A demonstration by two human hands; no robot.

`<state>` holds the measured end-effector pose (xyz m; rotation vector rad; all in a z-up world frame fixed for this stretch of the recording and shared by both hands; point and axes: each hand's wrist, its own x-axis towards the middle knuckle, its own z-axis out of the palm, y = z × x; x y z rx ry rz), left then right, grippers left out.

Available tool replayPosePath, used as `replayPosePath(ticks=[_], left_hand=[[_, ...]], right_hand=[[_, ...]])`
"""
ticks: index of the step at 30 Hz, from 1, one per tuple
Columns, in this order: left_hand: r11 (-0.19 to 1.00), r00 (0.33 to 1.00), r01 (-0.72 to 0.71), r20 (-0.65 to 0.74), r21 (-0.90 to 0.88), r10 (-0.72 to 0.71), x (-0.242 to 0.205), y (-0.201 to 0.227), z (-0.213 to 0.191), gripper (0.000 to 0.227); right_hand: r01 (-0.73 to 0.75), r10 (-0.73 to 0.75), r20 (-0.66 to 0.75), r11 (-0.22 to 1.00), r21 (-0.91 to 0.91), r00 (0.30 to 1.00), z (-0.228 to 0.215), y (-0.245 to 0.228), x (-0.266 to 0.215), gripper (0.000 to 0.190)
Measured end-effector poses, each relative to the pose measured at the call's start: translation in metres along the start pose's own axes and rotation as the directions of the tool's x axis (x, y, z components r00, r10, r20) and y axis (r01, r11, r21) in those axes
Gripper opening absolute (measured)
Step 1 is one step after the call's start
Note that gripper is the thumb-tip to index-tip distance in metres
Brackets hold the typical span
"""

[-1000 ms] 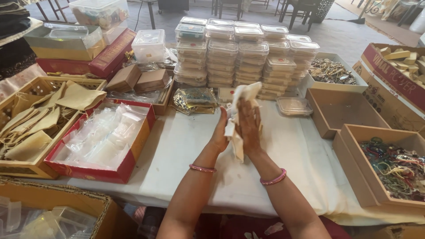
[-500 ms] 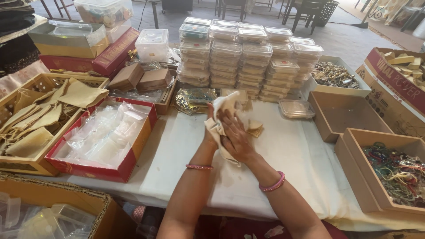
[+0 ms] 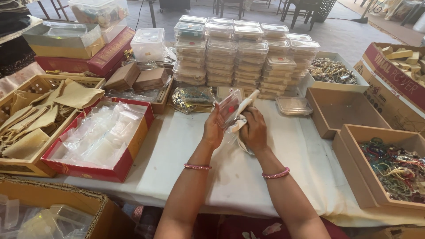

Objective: The person cleans a green beaded necklace with a white cloth, then wraps it in a beige pouch. They place the pouch into a small plastic container, wipe the container with the cloth, and close it. The person repeats the process with another green beaded necklace.

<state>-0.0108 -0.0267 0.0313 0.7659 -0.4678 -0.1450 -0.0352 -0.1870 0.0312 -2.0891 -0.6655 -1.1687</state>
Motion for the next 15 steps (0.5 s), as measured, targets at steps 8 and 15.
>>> replayPosePath(ticks=[8, 15], left_hand=[[0.996, 0.995, -0.09, -0.041, 0.009, 0.09, 0.007, -0.007, -0.017, 0.084], [0.944, 0.995, -0.059, 0.097, 0.324, 0.029, 0.014, -0.061, -0.018, 0.09]], right_hand=[[0.29, -0.297, 0.125, 0.954, 0.073, 0.947, 0.027, -0.018, -0.018, 0.029], [-0.31, 0.329, 0.035, 0.845, 0.435, 0.944, 0.047, 0.023, -0.01, 0.051]])
